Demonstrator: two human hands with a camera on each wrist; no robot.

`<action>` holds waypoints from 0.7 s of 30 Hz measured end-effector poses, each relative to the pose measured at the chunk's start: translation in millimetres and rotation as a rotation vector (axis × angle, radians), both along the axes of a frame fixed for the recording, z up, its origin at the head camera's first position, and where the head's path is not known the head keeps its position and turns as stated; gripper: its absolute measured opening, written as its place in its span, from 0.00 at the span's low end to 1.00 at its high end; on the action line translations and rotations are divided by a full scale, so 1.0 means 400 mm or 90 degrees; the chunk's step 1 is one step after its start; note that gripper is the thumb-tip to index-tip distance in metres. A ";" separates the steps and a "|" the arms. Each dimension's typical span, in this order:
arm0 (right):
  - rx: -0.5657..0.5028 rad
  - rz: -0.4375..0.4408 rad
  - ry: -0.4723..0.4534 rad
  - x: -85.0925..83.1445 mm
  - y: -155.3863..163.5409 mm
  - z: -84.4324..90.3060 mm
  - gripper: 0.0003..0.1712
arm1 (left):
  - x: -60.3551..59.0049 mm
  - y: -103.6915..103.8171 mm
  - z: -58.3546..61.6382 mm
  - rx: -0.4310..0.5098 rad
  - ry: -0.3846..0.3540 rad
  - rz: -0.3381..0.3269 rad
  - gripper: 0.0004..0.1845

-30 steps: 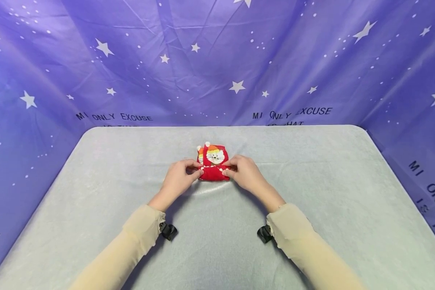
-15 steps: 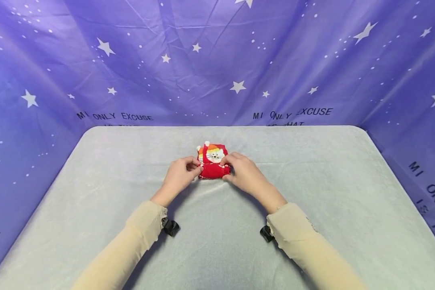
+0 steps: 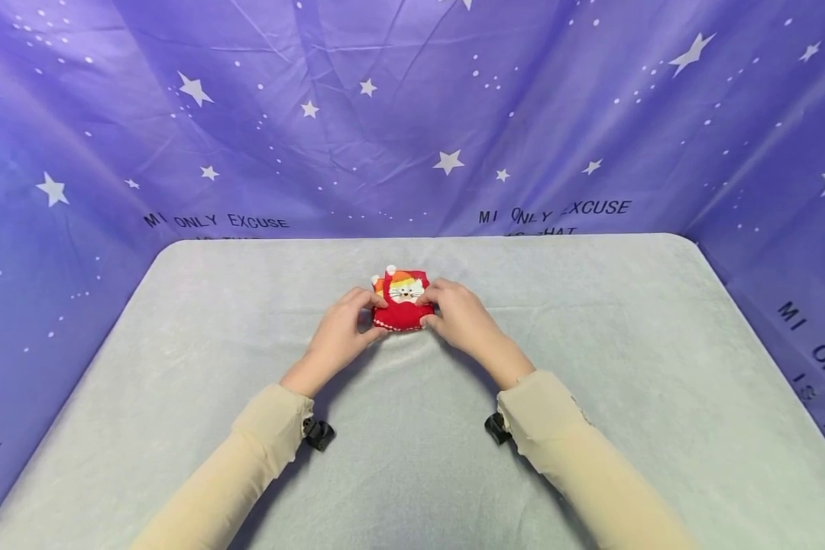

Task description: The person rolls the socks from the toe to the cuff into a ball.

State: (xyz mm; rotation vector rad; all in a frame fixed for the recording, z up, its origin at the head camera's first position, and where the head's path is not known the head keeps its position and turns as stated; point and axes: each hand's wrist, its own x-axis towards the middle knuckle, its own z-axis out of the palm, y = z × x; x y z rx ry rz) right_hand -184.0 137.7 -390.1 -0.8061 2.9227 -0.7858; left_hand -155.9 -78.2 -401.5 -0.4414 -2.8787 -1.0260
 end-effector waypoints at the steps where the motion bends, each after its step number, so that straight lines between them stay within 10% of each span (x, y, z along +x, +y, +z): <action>1: 0.002 0.000 -0.002 -0.002 -0.002 0.002 0.17 | -0.002 0.000 0.000 -0.009 -0.003 0.007 0.19; 21: -0.034 -0.049 -0.063 -0.028 -0.012 0.001 0.20 | -0.052 0.009 0.034 -0.138 -0.101 0.106 0.09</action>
